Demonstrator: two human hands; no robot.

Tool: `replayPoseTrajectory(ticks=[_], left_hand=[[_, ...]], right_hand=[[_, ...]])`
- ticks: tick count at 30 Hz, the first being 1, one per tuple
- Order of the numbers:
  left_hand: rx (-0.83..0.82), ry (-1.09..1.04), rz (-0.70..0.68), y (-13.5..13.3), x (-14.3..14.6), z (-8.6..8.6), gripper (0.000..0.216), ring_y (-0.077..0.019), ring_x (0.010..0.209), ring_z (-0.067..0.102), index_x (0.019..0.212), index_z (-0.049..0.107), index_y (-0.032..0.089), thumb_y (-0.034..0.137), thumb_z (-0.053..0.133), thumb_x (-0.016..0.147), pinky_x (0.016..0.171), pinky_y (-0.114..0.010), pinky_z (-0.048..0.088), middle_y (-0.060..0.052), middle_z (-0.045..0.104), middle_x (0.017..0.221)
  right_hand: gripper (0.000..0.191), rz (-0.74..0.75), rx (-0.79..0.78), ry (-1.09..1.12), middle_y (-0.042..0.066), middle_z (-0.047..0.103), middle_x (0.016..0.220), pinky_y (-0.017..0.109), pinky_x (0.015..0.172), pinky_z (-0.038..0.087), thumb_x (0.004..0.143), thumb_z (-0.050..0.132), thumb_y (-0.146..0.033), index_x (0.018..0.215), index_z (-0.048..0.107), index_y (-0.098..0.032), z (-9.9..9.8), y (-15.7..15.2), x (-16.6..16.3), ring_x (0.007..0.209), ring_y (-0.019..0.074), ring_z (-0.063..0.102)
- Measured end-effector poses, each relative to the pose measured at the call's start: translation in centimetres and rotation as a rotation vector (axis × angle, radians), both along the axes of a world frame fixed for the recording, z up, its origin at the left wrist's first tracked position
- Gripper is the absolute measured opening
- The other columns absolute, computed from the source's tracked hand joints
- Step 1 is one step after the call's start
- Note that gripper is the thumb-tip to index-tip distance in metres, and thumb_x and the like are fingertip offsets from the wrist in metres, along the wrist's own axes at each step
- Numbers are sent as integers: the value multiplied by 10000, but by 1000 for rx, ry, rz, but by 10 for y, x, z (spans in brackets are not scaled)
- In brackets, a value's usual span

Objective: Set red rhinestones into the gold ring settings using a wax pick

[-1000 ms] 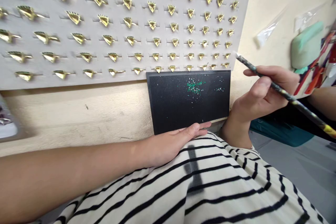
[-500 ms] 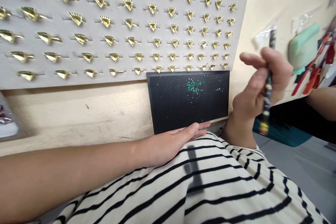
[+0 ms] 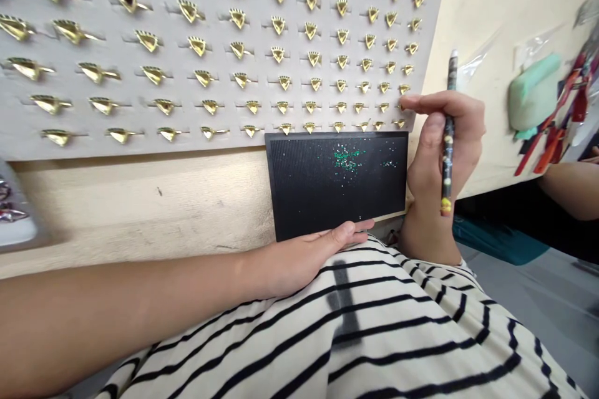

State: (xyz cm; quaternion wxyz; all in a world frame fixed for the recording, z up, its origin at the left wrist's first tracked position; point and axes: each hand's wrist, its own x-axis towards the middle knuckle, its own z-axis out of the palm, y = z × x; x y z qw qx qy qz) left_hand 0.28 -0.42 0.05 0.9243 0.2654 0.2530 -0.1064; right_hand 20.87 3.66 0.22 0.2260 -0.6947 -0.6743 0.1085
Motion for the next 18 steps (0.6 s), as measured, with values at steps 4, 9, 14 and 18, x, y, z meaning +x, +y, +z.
replayPoseTrajectory(ticks=[4,9,14,18], left_hand=[[1,7,11,-1,0,-1,523,-147,1378,370,1418,343,421,579,154,956,1193,-331,153,118,481,1422],[-12,18,9,-2,0,-1,502,-147,1375,376,1404,353,444,582,170,957,1191,-331,157,136,488,1411],[-14,18,15,0,1,1,513,-151,1373,380,1414,350,420,575,168,960,1192,-327,157,122,487,1415],[-22,27,8,2,0,2,503,-140,1373,378,1407,355,434,582,175,961,1193,-310,154,134,493,1408]], right_hand=[[247,-50,11,172,6,614,1050,331,878,479,954,274,-332,1075,468,-238,-6,4,-2,993,105,601],[245,-51,-3,229,38,623,1041,323,859,481,960,248,-335,1092,409,-205,-9,6,0,978,101,611],[244,-31,36,154,42,612,1055,354,887,485,960,222,-323,1116,380,-222,-14,4,5,1024,111,609],[208,-62,95,177,17,602,1064,341,885,483,959,244,-315,1089,394,-254,-15,4,6,1029,105,610]])
